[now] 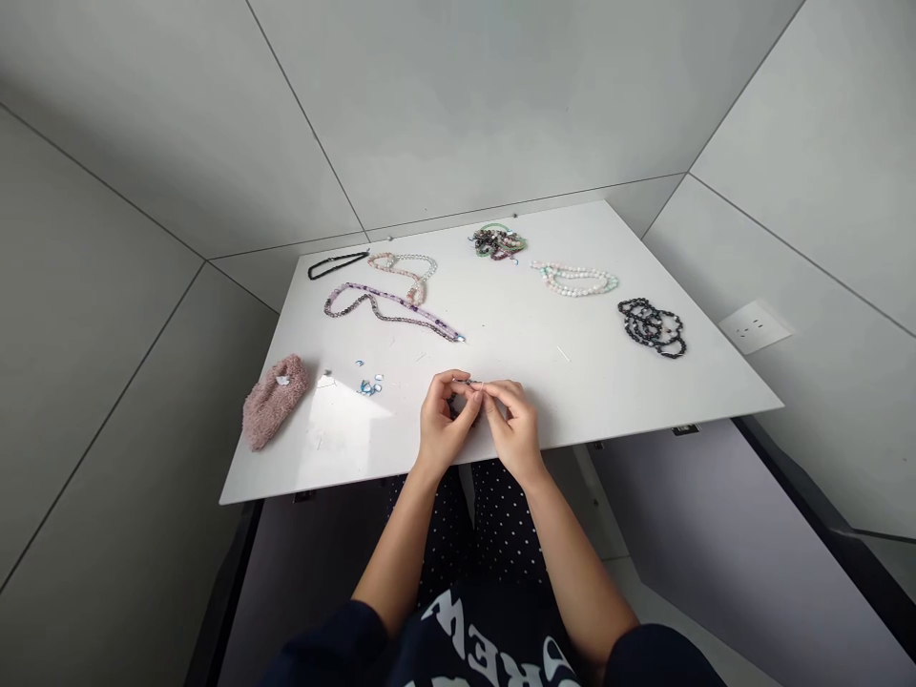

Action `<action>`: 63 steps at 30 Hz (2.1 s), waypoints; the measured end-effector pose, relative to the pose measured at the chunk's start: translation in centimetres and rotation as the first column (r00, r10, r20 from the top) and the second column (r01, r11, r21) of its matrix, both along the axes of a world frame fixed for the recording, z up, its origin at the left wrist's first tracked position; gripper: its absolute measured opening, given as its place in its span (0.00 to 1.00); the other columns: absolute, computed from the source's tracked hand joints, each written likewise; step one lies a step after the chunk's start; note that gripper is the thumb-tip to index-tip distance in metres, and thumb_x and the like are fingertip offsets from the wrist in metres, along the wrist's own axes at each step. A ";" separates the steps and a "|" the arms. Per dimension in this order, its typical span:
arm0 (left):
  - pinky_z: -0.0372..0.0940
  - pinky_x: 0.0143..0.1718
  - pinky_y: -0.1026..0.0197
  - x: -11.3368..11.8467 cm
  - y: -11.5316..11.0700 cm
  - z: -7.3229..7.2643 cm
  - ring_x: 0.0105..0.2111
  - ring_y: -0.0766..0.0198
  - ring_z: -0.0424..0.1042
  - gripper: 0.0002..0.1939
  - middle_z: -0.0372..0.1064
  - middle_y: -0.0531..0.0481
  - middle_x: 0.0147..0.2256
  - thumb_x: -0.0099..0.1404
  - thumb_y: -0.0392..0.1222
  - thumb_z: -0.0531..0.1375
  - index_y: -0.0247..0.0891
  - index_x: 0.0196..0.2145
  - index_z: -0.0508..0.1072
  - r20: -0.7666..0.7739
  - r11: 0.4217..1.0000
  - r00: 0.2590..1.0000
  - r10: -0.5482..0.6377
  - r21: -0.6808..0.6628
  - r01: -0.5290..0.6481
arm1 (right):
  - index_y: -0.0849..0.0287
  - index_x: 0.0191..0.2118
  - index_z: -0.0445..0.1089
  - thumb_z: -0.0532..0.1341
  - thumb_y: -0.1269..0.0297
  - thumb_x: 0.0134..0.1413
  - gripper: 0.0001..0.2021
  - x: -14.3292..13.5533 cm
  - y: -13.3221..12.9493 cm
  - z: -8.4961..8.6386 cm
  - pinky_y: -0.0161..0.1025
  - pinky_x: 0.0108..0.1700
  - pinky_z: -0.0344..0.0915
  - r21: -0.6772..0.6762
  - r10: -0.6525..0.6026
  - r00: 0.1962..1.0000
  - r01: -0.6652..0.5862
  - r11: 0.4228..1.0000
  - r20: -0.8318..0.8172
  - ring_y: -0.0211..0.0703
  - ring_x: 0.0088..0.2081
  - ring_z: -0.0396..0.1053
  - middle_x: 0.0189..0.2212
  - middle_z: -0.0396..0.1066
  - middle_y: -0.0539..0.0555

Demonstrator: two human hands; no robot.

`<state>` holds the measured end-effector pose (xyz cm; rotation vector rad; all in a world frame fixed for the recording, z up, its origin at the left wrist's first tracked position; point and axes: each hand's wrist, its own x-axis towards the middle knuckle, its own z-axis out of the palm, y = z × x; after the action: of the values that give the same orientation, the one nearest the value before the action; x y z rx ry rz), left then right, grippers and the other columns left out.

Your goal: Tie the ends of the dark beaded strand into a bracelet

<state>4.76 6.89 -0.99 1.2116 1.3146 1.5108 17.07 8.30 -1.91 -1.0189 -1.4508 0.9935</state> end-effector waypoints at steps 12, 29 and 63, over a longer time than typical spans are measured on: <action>0.68 0.46 0.58 -0.2 0.1 0.0 0.36 0.64 0.74 0.15 0.75 0.49 0.32 0.61 0.46 0.68 0.38 0.43 0.75 0.041 0.998 0.999 0.017 -0.054 -0.015 | 0.50 0.43 0.78 0.60 0.58 0.65 0.09 0.1 0.0 0.5 0.48 0.51 0.69 -0.041 0.016 0.993 -0.020 0.999 -0.116 0.48 0.47 0.71 0.41 0.76 0.55; 0.70 0.44 0.59 -0.4 0.0 -0.3 0.37 0.63 0.75 0.11 0.79 0.46 0.37 0.61 0.46 0.69 0.39 0.39 0.81 0.053 0.997 0.998 -0.034 -0.070 0.038 | 0.52 0.42 0.65 0.66 0.61 0.59 0.10 -0.1 0.1 0.0 0.42 0.49 0.69 -0.182 0.031 0.913 -0.114 0.977 -0.407 0.41 0.41 0.73 0.36 0.72 0.50; 0.68 0.36 0.59 0.5 -0.7 -0.1 0.32 0.63 0.75 0.03 0.79 0.51 0.32 0.64 0.42 0.66 0.42 0.35 0.80 -0.393 0.956 0.876 0.279 0.198 -0.215 | 0.53 0.43 0.76 0.58 0.66 0.65 0.08 -0.3 -0.2 0.3 0.47 0.47 0.72 0.054 -0.074 0.997 0.074 0.996 0.004 0.46 0.43 0.74 0.39 0.76 0.56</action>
<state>5.25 6.17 -1.07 1.5754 1.7178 1.6062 16.76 8.11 -1.61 -1.0300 -1.4268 0.8947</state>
